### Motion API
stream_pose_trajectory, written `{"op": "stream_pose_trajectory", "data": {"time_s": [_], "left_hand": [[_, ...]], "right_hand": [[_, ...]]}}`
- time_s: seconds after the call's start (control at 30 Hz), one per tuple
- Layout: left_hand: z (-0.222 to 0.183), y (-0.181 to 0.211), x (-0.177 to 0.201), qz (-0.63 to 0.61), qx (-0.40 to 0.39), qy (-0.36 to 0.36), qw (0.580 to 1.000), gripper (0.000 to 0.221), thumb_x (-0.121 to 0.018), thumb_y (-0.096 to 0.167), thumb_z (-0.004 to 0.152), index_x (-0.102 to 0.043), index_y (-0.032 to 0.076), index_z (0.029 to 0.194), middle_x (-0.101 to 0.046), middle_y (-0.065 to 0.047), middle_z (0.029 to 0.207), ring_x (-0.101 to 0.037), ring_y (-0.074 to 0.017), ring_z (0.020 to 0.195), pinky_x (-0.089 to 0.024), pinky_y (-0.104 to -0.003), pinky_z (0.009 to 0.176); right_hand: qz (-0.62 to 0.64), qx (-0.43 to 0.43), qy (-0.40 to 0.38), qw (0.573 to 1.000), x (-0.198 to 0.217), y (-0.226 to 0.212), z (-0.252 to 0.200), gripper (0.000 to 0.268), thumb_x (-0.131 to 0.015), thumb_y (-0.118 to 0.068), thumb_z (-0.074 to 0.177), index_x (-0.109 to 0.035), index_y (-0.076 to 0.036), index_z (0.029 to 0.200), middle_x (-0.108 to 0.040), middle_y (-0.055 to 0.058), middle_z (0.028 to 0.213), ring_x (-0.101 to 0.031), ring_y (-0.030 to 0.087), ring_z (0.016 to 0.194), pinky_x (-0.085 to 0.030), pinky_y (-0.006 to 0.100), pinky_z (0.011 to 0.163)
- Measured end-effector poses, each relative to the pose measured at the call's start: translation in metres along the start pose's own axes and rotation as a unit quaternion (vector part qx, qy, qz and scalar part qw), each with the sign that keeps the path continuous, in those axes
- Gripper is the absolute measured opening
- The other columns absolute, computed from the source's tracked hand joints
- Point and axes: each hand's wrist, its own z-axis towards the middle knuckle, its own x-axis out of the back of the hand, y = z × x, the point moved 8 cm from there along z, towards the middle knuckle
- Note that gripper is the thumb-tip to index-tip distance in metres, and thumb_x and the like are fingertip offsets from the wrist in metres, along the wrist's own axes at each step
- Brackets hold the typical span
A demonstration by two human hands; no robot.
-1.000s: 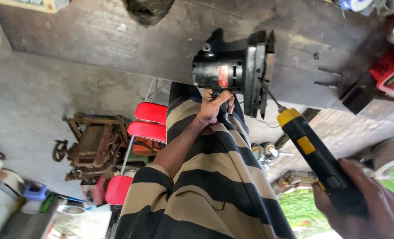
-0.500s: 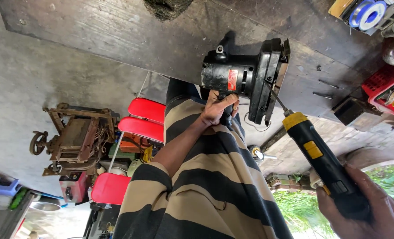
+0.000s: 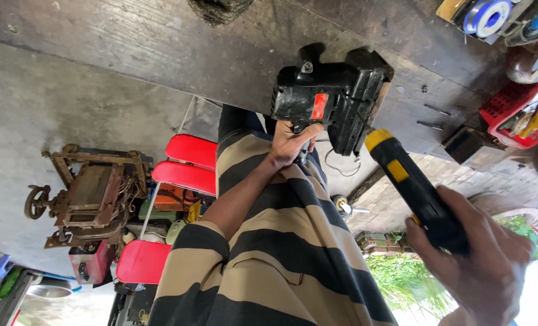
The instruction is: Disassembling and inspecting a power tool using an electric screwdriver on a workshop bench.
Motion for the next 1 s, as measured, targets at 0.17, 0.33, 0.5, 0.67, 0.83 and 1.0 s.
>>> {"op": "stream_pose_trajectory", "data": {"time_s": [0.17, 0.33, 0.5, 0.67, 0.83, 1.0], "left_hand": [[0.001, 0.000, 0.004, 0.044, -0.012, -0.004, 0.999, 0.039, -0.070, 0.010, 0.095, -0.055, 0.005, 0.059, -0.052, -0.003, 0.052, -0.043, -0.0122, 0.043, -0.045, -0.027, 0.042], [0.002, 0.002, 0.005, 0.086, -0.015, -0.004, 0.996, 0.043, -0.071, 0.010, 0.095, -0.055, 0.007, 0.055, -0.051, -0.002, 0.049, -0.043, -0.0098, 0.043, -0.056, -0.027, 0.055], [0.001, -0.006, 0.010, 0.089, 0.020, 0.022, 0.996, 0.021, -0.075, 0.010, 0.092, -0.071, -0.002, 0.075, -0.059, -0.005, 0.056, -0.048, -0.0091, 0.046, -0.047, -0.025, 0.042], [0.000, 0.005, 0.007, 0.110, 0.053, 0.021, 0.992, 0.031, -0.076, 0.018, 0.091, -0.062, 0.008, 0.065, -0.055, -0.001, 0.053, -0.047, -0.0093, 0.044, -0.048, -0.025, 0.044], [0.000, 0.012, 0.006, 0.116, 0.095, 0.037, 0.988, 0.053, -0.077, 0.019, 0.090, -0.044, 0.014, 0.049, -0.046, 0.002, 0.046, -0.041, -0.0071, 0.041, -0.042, -0.024, 0.045], [-0.003, 0.015, 0.011, 0.126, 0.172, 0.074, 0.974, 0.054, -0.085, 0.026, 0.082, -0.041, 0.018, 0.052, -0.044, 0.005, 0.047, -0.039, -0.0065, 0.041, -0.034, -0.025, 0.042]], "right_hand": [[-0.042, 0.017, -0.013, 0.999, -0.006, -0.008, 0.019, 0.049, -0.088, -0.022, 0.094, -0.074, 0.005, 0.132, -0.077, 0.019, 0.099, -0.070, 0.028, 0.075, -0.053, 0.041, 0.067], [-0.173, 0.072, -0.056, 0.981, -0.004, -0.036, 0.042, 0.041, -0.082, -0.036, 0.098, -0.076, -0.010, 0.130, -0.077, 0.004, 0.092, -0.072, 0.020, 0.070, -0.052, 0.037, 0.055], [-0.327, 0.084, -0.153, 0.929, -0.013, -0.064, 0.056, 0.065, -0.060, -0.066, 0.097, -0.065, -0.022, 0.144, -0.071, -0.004, 0.079, -0.073, 0.018, 0.061, -0.059, 0.039, 0.052], [-0.434, 0.210, -0.117, 0.868, -0.012, -0.110, 0.071, 0.045, -0.052, -0.053, 0.106, -0.070, -0.019, 0.130, -0.055, -0.006, 0.068, -0.062, 0.011, 0.056, -0.043, 0.028, 0.053], [-0.431, 0.115, -0.328, 0.833, -0.020, -0.080, 0.088, 0.083, -0.045, -0.079, 0.088, -0.047, -0.024, 0.151, -0.077, -0.009, 0.087, -0.081, 0.011, 0.060, -0.071, 0.030, 0.056], [-0.438, 0.051, -0.277, 0.854, -0.011, -0.070, 0.085, 0.075, -0.040, -0.081, 0.094, -0.052, -0.029, 0.147, -0.075, -0.009, 0.086, -0.081, 0.020, 0.067, -0.063, 0.044, 0.060]]}}
